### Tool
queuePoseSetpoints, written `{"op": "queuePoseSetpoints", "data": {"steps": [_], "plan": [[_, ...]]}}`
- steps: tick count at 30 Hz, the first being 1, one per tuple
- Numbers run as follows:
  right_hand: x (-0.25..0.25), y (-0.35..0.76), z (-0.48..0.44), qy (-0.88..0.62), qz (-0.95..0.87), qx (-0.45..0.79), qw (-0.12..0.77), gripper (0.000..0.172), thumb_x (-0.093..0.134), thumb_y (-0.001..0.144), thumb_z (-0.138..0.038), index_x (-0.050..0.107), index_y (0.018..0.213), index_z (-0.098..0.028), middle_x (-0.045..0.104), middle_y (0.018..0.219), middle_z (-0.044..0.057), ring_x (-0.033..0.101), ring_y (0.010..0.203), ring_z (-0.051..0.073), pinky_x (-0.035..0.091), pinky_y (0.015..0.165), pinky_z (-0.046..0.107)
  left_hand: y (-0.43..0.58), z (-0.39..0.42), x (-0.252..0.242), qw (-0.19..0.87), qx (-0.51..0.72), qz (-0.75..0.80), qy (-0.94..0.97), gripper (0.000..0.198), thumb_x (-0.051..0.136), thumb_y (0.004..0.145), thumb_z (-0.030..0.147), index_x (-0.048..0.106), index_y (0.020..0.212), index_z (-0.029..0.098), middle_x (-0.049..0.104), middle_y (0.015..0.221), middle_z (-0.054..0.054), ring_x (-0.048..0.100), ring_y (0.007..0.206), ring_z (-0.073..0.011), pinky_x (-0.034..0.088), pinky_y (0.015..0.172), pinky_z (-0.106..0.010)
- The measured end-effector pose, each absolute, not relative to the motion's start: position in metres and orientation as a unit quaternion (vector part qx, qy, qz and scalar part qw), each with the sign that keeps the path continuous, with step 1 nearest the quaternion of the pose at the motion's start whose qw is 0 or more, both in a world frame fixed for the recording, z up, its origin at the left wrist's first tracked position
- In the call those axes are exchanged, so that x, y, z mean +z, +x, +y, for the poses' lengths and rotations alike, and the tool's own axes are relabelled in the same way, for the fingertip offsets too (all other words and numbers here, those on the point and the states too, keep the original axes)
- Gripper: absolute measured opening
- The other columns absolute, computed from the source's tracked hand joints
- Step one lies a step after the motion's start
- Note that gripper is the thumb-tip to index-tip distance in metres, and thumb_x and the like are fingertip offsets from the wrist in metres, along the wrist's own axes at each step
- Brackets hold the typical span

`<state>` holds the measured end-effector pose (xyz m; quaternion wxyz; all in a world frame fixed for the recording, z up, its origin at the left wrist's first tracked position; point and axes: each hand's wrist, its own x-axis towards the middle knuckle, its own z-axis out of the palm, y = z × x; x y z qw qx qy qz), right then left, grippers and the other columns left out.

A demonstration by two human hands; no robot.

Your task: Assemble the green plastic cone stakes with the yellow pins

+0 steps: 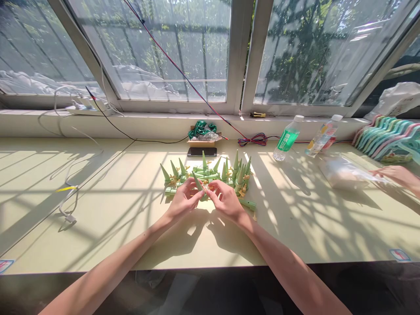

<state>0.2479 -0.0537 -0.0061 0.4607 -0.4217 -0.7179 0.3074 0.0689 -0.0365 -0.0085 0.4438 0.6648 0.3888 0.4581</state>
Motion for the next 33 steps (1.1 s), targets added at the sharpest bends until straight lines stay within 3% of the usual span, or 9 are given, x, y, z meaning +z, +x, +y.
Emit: {"op": "queuePoseSetpoints", "data": {"steps": [7,14,17,26,33], "plan": [[-0.009,0.248,-0.051,-0.42,-0.726,0.3,0.454,0.026,0.052,0.097,-0.042,0.061,0.094,-0.018,0.064,0.082,0.004,0.057,0.067,0.015,0.044,0.055,0.025,0.069,-0.039,-0.009,0.421,0.451,0.389,0.684,0.026,0.066,0.087,0.035,0.052,0.101,0.019,0.066,0.094,-0.004,0.064,0.063,-0.0108,0.051,0.049,-0.02],[-0.016,0.25,-0.049,-0.446,-0.718,0.282,0.454,0.037,0.05,0.098,-0.044,0.051,0.07,-0.019,0.047,0.058,-0.003,0.039,0.053,0.011,0.029,0.051,0.025,0.07,-0.047,-0.007,0.358,0.417,0.355,0.757,0.014,0.059,0.09,0.027,0.052,0.098,0.018,0.06,0.079,0.0,0.055,0.058,-0.0089,0.044,0.049,-0.02],[-0.016,0.25,-0.048,-0.455,-0.717,0.274,0.451,0.041,0.049,0.098,-0.045,0.047,0.066,-0.019,0.044,0.056,-0.004,0.036,0.053,0.011,0.027,0.051,0.026,0.071,-0.048,-0.006,0.352,0.407,0.344,0.769,0.01,0.058,0.09,0.024,0.052,0.096,0.018,0.056,0.073,0.002,0.05,0.055,-0.0078,0.04,0.047,-0.019],[-0.011,0.249,-0.049,-0.473,-0.71,0.274,0.444,0.042,0.045,0.099,-0.048,0.044,0.067,-0.021,0.041,0.057,-0.003,0.036,0.052,0.012,0.027,0.051,0.027,0.071,-0.044,-0.006,0.415,0.428,0.381,0.707,0.023,0.063,0.089,0.033,0.051,0.101,0.018,0.062,0.089,-0.004,0.058,0.061,-0.0109,0.047,0.048,-0.021],[-0.016,0.249,-0.047,-0.474,-0.722,0.253,0.437,0.045,0.044,0.099,-0.044,0.036,0.061,-0.021,0.037,0.055,-0.003,0.032,0.052,0.011,0.025,0.051,0.027,0.069,-0.046,-0.008,0.351,0.412,0.351,0.764,0.015,0.059,0.089,0.025,0.052,0.1,0.018,0.058,0.078,0.0,0.054,0.058,-0.009,0.044,0.049,-0.02]]}}
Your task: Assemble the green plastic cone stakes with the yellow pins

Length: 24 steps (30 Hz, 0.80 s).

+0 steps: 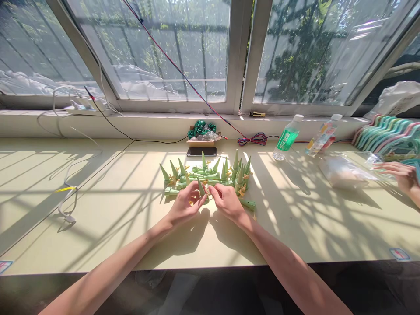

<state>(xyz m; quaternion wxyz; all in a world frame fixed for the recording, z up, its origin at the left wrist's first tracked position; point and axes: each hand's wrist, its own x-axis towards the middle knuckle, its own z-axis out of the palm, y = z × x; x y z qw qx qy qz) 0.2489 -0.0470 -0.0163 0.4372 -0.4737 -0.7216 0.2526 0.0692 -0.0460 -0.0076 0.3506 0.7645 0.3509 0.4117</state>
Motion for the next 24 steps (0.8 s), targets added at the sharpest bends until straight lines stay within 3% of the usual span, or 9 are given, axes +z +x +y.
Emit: {"op": "queuePoseSetpoints", "data": {"steps": [7,10,13,18,24], "plan": [[-0.0153,0.2496,-0.0473,-0.483,-0.723,0.251,0.426,0.046,0.045,0.098,-0.039,0.03,0.058,-0.02,0.035,0.052,-0.004,0.03,0.05,0.01,0.023,0.05,0.028,0.0691,-0.0471,-0.0084,0.29,0.395,0.326,0.808,0.011,0.056,0.087,0.018,0.052,0.097,0.018,0.051,0.074,0.003,0.048,0.054,-0.0069,0.041,0.049,-0.019],[-0.0128,0.2494,-0.0486,-0.483,-0.712,0.256,0.44,0.039,0.048,0.097,-0.039,0.043,0.063,-0.02,0.043,0.055,-0.003,0.036,0.05,0.011,0.027,0.05,0.026,0.0702,-0.047,-0.0076,0.327,0.394,0.348,0.786,0.01,0.056,0.089,0.021,0.051,0.097,0.018,0.053,0.074,0.003,0.049,0.055,-0.0078,0.042,0.048,-0.019],[-0.0099,0.2492,-0.0507,-0.462,-0.716,0.281,0.441,0.024,0.051,0.096,-0.037,0.058,0.083,-0.019,0.056,0.063,-0.001,0.047,0.054,0.012,0.034,0.051,0.025,0.0708,-0.0447,-0.0081,0.368,0.409,0.378,0.745,0.015,0.06,0.089,0.026,0.052,0.099,0.019,0.06,0.084,-0.001,0.057,0.063,-0.0102,0.047,0.05,-0.02],[-0.0078,0.2489,-0.0525,-0.442,-0.717,0.308,0.443,0.023,0.055,0.094,-0.035,0.064,0.107,-0.017,0.067,0.077,0.003,0.058,0.06,0.014,0.043,0.052,0.024,0.0703,-0.0388,-0.008,0.447,0.428,0.413,0.668,0.025,0.066,0.086,0.038,0.052,0.096,0.019,0.065,0.091,-0.003,0.06,0.059,-0.0102,0.047,0.045,-0.019],[-0.0073,0.2488,-0.0514,-0.435,-0.732,0.29,0.438,0.024,0.054,0.095,-0.036,0.067,0.101,-0.017,0.07,0.086,0.006,0.062,0.068,0.016,0.046,0.055,0.026,0.0719,-0.0399,-0.0022,0.517,0.438,0.411,0.61,0.033,0.071,0.083,0.045,0.053,0.092,0.019,0.063,0.079,0.001,0.045,0.039,-0.0032,0.036,0.034,-0.017]]}}
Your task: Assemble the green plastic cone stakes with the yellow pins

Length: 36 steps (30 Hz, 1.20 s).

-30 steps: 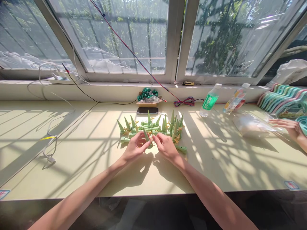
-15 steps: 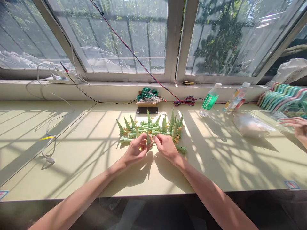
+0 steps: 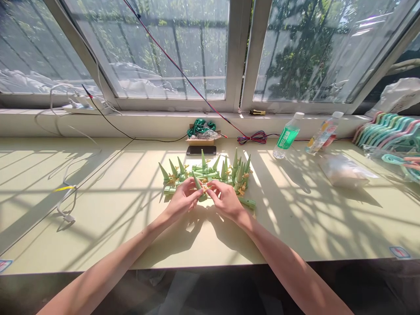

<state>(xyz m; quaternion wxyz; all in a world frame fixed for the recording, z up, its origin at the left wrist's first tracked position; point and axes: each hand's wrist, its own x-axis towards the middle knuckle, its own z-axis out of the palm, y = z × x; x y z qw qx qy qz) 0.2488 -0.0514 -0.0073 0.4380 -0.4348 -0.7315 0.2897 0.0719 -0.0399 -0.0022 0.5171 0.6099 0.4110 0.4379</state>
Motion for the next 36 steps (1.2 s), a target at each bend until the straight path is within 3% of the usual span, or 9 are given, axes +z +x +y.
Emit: {"op": "queuePoseSetpoints", "data": {"steps": [5,11,16,22,27,36], "plan": [[-0.011,0.25,-0.049,-0.435,-0.741,0.271,0.434,0.026,0.05,0.097,-0.038,0.066,0.094,-0.017,0.069,0.082,0.006,0.059,0.065,0.016,0.046,0.057,0.027,0.072,-0.041,-0.003,0.512,0.437,0.411,0.615,0.031,0.071,0.083,0.042,0.053,0.093,0.019,0.063,0.08,0.001,0.047,0.04,-0.0036,0.038,0.035,-0.017],[-0.017,0.252,-0.046,-0.43,-0.751,0.255,0.431,0.029,0.048,0.099,-0.038,0.065,0.089,-0.017,0.065,0.076,0.004,0.054,0.061,0.015,0.042,0.058,0.027,0.071,-0.042,-0.007,0.427,0.436,0.399,0.685,0.023,0.066,0.087,0.035,0.054,0.097,0.018,0.065,0.089,-0.003,0.063,0.064,-0.0113,0.051,0.05,-0.021],[-0.019,0.252,-0.046,-0.439,-0.758,0.242,0.417,0.034,0.045,0.1,-0.04,0.06,0.078,-0.018,0.058,0.066,0.001,0.046,0.056,0.013,0.036,0.055,0.027,0.069,-0.045,-0.009,0.358,0.424,0.383,0.738,0.017,0.061,0.09,0.031,0.053,0.099,0.018,0.059,0.074,0.001,0.057,0.059,-0.0108,0.048,0.051,-0.022],[-0.02,0.25,-0.046,-0.451,-0.762,0.222,0.409,0.044,0.036,0.102,-0.044,0.046,0.066,-0.02,0.046,0.059,-0.002,0.039,0.054,0.012,0.031,0.054,0.027,0.068,-0.045,-0.012,0.313,0.423,0.37,0.766,0.014,0.059,0.09,0.026,0.054,0.102,0.019,0.059,0.076,0.0,0.051,0.054,-0.0088,0.041,0.047,-0.021],[-0.019,0.249,-0.046,-0.457,-0.75,0.239,0.414,0.043,0.036,0.102,-0.044,0.041,0.065,-0.021,0.041,0.058,-0.003,0.036,0.053,0.012,0.03,0.054,0.027,0.07,-0.045,-0.01,0.328,0.432,0.371,0.754,0.014,0.06,0.09,0.027,0.054,0.1,0.019,0.062,0.085,-0.001,0.052,0.056,-0.0083,0.044,0.049,-0.02],[-0.016,0.249,-0.048,-0.452,-0.742,0.27,0.415,0.036,0.039,0.101,-0.043,0.045,0.073,-0.022,0.046,0.064,-0.002,0.041,0.057,0.013,0.032,0.052,0.026,0.069,-0.042,-0.008,0.361,0.45,0.376,0.725,0.017,0.059,0.092,0.032,0.054,0.101,0.018,0.063,0.096,-0.005,0.057,0.062,-0.0096,0.046,0.05,-0.02]]}}
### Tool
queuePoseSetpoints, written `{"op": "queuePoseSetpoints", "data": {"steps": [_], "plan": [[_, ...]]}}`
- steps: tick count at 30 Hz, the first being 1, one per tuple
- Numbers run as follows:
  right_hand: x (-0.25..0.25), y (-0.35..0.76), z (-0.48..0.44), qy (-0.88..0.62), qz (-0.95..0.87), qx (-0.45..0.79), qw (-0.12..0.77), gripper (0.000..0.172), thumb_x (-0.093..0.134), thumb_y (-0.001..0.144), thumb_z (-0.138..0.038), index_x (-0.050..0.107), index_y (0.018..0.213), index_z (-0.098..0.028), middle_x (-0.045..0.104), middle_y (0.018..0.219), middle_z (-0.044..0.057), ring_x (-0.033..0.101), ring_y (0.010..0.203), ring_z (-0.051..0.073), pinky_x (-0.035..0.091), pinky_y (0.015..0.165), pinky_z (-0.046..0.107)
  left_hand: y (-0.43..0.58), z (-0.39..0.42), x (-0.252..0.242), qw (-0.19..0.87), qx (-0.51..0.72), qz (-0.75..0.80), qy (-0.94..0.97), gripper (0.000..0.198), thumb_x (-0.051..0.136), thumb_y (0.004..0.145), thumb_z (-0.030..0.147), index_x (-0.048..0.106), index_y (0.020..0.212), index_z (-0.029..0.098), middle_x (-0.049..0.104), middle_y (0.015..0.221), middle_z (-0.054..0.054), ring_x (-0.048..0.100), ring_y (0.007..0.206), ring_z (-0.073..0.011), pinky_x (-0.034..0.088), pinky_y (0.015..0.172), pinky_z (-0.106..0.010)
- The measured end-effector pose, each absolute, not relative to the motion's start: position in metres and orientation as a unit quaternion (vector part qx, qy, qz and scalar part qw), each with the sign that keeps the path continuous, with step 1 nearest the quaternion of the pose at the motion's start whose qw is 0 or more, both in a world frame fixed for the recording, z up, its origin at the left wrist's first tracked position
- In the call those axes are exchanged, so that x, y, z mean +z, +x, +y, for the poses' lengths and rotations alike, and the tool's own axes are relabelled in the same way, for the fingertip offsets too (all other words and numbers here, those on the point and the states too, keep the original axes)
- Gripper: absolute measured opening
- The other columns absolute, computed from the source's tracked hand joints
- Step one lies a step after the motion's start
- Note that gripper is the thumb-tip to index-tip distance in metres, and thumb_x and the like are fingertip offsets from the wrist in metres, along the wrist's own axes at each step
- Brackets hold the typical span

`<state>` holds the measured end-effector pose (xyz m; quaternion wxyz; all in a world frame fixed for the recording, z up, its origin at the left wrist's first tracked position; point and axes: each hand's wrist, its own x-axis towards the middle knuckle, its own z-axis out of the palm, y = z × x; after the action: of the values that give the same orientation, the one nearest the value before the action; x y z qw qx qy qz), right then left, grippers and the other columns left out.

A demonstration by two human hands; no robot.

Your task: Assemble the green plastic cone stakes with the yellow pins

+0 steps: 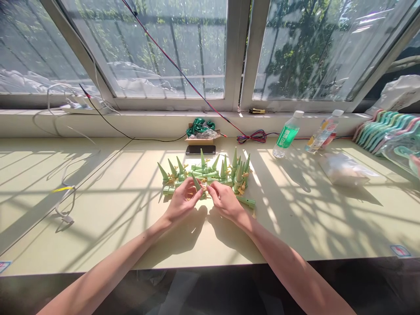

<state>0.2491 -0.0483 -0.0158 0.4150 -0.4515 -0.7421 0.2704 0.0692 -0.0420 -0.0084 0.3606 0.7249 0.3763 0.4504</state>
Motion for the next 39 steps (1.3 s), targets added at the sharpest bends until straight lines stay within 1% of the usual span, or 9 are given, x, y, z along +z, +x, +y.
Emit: {"op": "queuePoseSetpoints", "data": {"steps": [6,10,14,16,19,23,26,33,39], "plan": [[-0.016,0.248,-0.049,-0.47,-0.732,0.269,0.413,0.038,0.038,0.101,-0.041,0.039,0.068,-0.022,0.044,0.061,-0.002,0.039,0.055,0.013,0.031,0.053,0.027,0.069,-0.042,-0.015,0.219,0.432,0.363,0.796,0.007,0.055,0.091,0.02,0.055,0.098,0.019,0.059,0.081,-0.001,0.051,0.055,-0.0095,0.044,0.051,-0.023],[-0.015,0.247,-0.049,-0.479,-0.722,0.275,0.418,0.04,0.038,0.101,-0.043,0.04,0.066,-0.022,0.045,0.06,-0.003,0.039,0.053,0.013,0.031,0.052,0.027,0.069,-0.041,-0.017,0.165,0.431,0.366,0.808,0.011,0.052,0.092,0.02,0.055,0.103,0.019,0.062,0.09,-0.004,0.054,0.058,-0.0109,0.045,0.051,-0.024],[-0.014,0.247,-0.048,-0.489,-0.699,0.275,0.444,0.04,0.039,0.101,-0.044,0.038,0.067,-0.022,0.044,0.059,-0.003,0.039,0.053,0.013,0.03,0.052,0.027,0.069,-0.041,-0.013,0.189,0.452,0.35,0.798,0.024,0.054,0.091,0.019,0.051,0.116,0.02,0.059,0.112,-0.01,0.062,0.07,-0.0126,0.05,0.052,-0.023],[-0.013,0.248,-0.048,-0.493,-0.686,0.272,0.46,0.039,0.04,0.101,-0.044,0.038,0.068,-0.022,0.044,0.059,-0.003,0.039,0.053,0.013,0.031,0.052,0.027,0.069,-0.041,-0.011,0.201,0.468,0.366,0.778,0.024,0.054,0.092,0.023,0.05,0.115,0.021,0.058,0.111,-0.009,0.064,0.074,-0.0134,0.051,0.054,-0.023],[-0.013,0.25,-0.048,-0.492,-0.674,0.27,0.48,0.038,0.04,0.101,-0.044,0.04,0.07,-0.022,0.044,0.06,-0.003,0.039,0.054,0.013,0.031,0.053,0.026,0.069,-0.042,-0.009,0.256,0.477,0.405,0.737,0.015,0.052,0.096,0.034,0.053,0.099,0.02,0.062,0.09,-0.004,0.063,0.067,-0.0127,0.047,0.051,-0.021],[-0.013,0.252,-0.049,-0.472,-0.689,0.258,0.486,0.036,0.039,0.102,-0.042,0.044,0.073,-0.021,0.045,0.063,-0.002,0.041,0.057,0.013,0.033,0.055,0.026,0.068,-0.042,-0.005,0.391,0.43,0.424,0.695,0.047,0.041,0.099,0.051,0.056,0.072,0.017,0.052,0.05,0.002,0.051,0.042,-0.0101,0.038,0.042,-0.02],[-0.014,0.252,-0.05,-0.45,-0.714,0.252,0.474,0.034,0.04,0.102,-0.04,0.045,0.074,-0.021,0.045,0.065,-0.002,0.042,0.058,0.013,0.034,0.057,0.026,0.069,-0.042,-0.002,0.46,0.401,0.424,0.67,0.057,0.04,0.098,0.059,0.06,0.066,0.016,0.047,0.04,0.003,0.044,0.035,-0.0092,0.033,0.038,-0.021],[-0.017,0.253,-0.05,-0.443,-0.708,0.281,0.473,0.035,0.041,0.102,-0.042,0.042,0.074,-0.021,0.042,0.063,-0.003,0.04,0.056,0.013,0.033,0.055,0.026,0.07,-0.045,0.001,0.496,0.381,0.422,0.656,0.052,0.052,0.092,0.061,0.059,0.067,0.016,0.05,0.041,0.004,0.039,0.032,-0.0071,0.029,0.036,-0.02],[-0.018,0.252,-0.049,-0.455,-0.695,0.308,0.464,0.038,0.04,0.101,-0.043,0.035,0.07,-0.023,0.04,0.061,-0.004,0.039,0.054,0.013,0.031,0.052,0.026,0.069,-0.047,-0.001,0.452,0.373,0.43,0.687,0.042,0.063,0.088,0.053,0.059,0.071,0.015,0.051,0.049,0.004,0.05,0.039,-0.0087,0.037,0.04,-0.019]]}}
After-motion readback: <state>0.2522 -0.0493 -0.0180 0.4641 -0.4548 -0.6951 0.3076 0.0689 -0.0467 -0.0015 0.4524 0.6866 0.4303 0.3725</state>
